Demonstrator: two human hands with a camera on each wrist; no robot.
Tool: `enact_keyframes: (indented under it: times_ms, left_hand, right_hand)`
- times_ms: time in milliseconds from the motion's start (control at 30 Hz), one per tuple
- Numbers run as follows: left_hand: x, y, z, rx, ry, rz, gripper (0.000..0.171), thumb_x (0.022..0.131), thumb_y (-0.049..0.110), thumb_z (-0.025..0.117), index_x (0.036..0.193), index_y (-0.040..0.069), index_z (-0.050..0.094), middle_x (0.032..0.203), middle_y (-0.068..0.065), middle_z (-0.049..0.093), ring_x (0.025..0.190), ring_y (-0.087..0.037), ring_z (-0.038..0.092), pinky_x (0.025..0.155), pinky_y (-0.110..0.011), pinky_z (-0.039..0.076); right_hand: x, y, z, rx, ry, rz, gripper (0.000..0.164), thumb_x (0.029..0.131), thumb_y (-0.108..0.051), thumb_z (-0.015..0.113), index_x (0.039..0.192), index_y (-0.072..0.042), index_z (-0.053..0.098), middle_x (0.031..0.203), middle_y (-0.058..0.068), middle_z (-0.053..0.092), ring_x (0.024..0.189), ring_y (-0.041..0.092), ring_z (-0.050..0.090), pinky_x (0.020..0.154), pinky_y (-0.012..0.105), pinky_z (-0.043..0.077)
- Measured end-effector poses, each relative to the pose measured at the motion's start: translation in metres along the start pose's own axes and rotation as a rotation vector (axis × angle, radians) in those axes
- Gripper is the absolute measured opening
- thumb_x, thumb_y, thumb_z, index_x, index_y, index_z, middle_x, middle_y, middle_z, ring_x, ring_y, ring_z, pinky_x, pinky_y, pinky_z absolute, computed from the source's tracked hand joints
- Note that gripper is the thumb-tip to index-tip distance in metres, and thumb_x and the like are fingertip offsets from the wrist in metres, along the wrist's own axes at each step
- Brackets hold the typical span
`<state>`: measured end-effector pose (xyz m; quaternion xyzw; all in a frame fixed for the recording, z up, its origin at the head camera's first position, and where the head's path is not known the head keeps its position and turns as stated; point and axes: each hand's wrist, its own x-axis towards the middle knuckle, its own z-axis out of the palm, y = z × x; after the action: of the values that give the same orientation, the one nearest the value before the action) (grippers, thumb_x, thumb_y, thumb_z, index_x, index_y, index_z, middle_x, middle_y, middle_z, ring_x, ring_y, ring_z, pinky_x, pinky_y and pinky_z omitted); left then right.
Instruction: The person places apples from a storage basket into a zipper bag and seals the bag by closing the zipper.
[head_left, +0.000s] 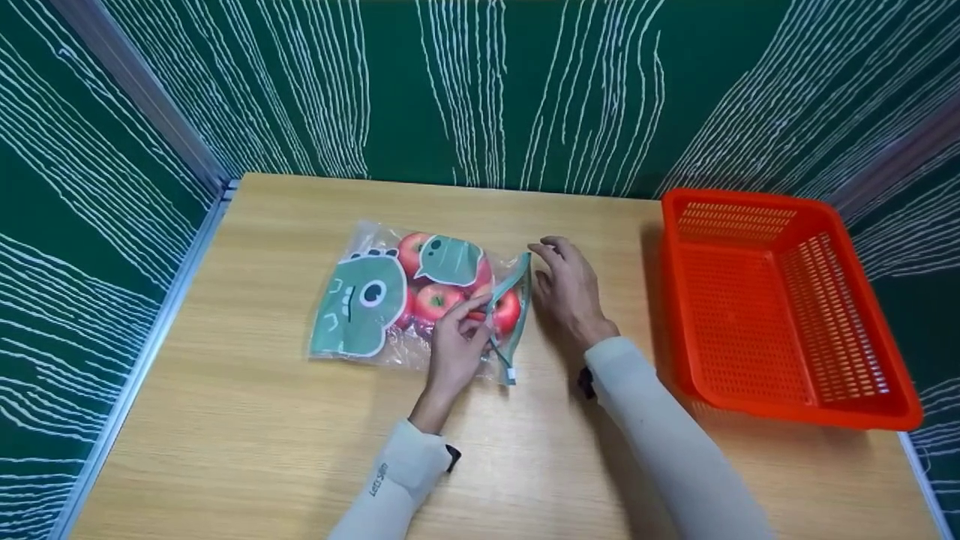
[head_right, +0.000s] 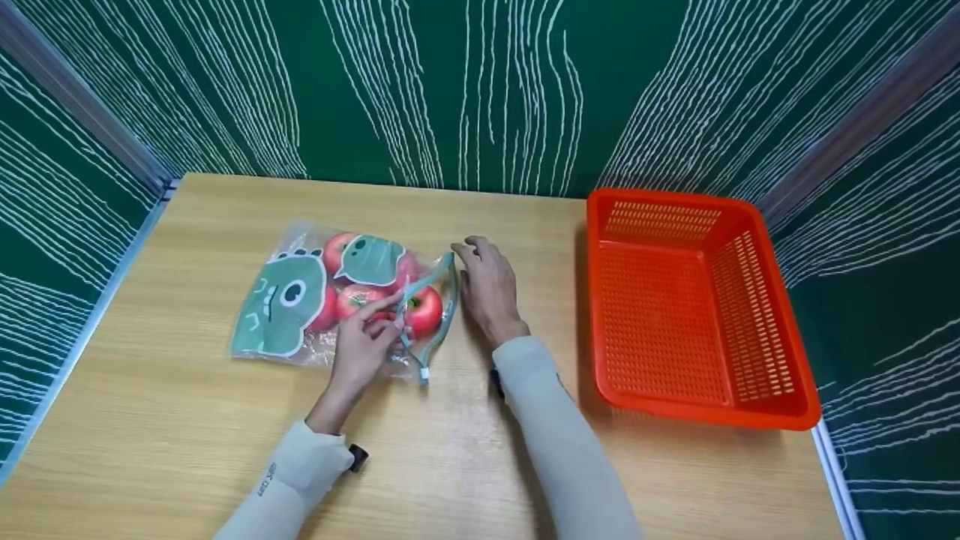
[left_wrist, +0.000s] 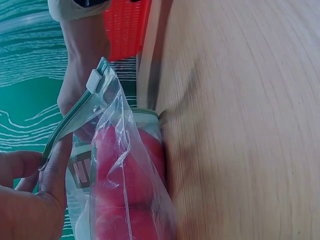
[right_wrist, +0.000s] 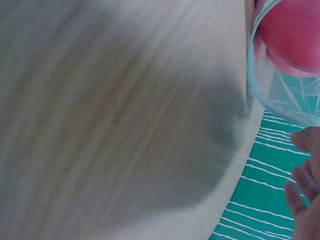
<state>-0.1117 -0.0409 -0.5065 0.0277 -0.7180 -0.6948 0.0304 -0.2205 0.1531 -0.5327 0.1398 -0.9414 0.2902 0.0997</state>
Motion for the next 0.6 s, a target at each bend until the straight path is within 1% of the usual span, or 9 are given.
enact_keyframes:
  times_ms: [100,233,333,467,600]
  left_hand:
    - [0.000,0.000,0.000,0.002,0.001,0.006,0.043,0.094,-0.013,0.066,0.135,-0.001,0.069,0.108,-0.015,0.065,0.091,-0.024,0.071,0.073,-0.028,0.065]
    - [0.000,-0.001,0.000,-0.009,0.000,0.048,0.042,0.092,-0.015,0.065,0.133,-0.005,0.069,0.109,-0.018,0.066,0.090,-0.026,0.070,0.070,-0.023,0.063]
    - [0.000,-0.003,0.000,-0.028,-0.008,0.075,0.041,0.091,-0.017,0.064,0.132,-0.009,0.067,0.112,-0.022,0.066,0.089,-0.027,0.069,0.072,-0.024,0.063]
    - [-0.001,-0.003,0.000,-0.040,-0.023,0.055,0.041,0.093,-0.016,0.064,0.134,-0.008,0.066,0.115,-0.020,0.065,0.090,-0.026,0.071,0.077,-0.029,0.066]
    - [-0.003,-0.004,0.000,-0.026,-0.030,0.044,0.041,0.094,-0.015,0.064,0.134,-0.008,0.066,0.115,-0.021,0.065,0.089,-0.027,0.072,0.076,-0.031,0.066]
  right_hand:
    - [0.002,-0.001,0.001,0.002,0.008,-0.026,0.042,0.100,-0.004,0.070,0.141,-0.014,0.068,0.149,0.014,0.056,0.131,0.034,0.058,0.115,0.052,0.050]
    - [0.006,-0.002,0.003,-0.016,0.025,-0.078,0.035,0.100,-0.002,0.071,0.133,-0.013,0.074,0.143,0.015,0.060,0.125,0.033,0.061,0.110,0.049,0.055]
    - [0.009,-0.003,0.004,-0.038,0.035,-0.101,0.031,0.100,0.000,0.070,0.127,-0.011,0.078,0.140,0.016,0.061,0.121,0.033,0.062,0.106,0.047,0.057]
    - [0.011,-0.004,0.004,-0.039,0.032,-0.092,0.028,0.100,0.001,0.069,0.123,-0.010,0.080,0.138,0.015,0.061,0.119,0.032,0.060,0.105,0.046,0.058]
    - [0.012,-0.004,0.003,-0.041,0.029,-0.098,0.027,0.099,0.001,0.069,0.121,-0.010,0.080,0.135,0.015,0.062,0.117,0.032,0.061,0.104,0.045,0.058]
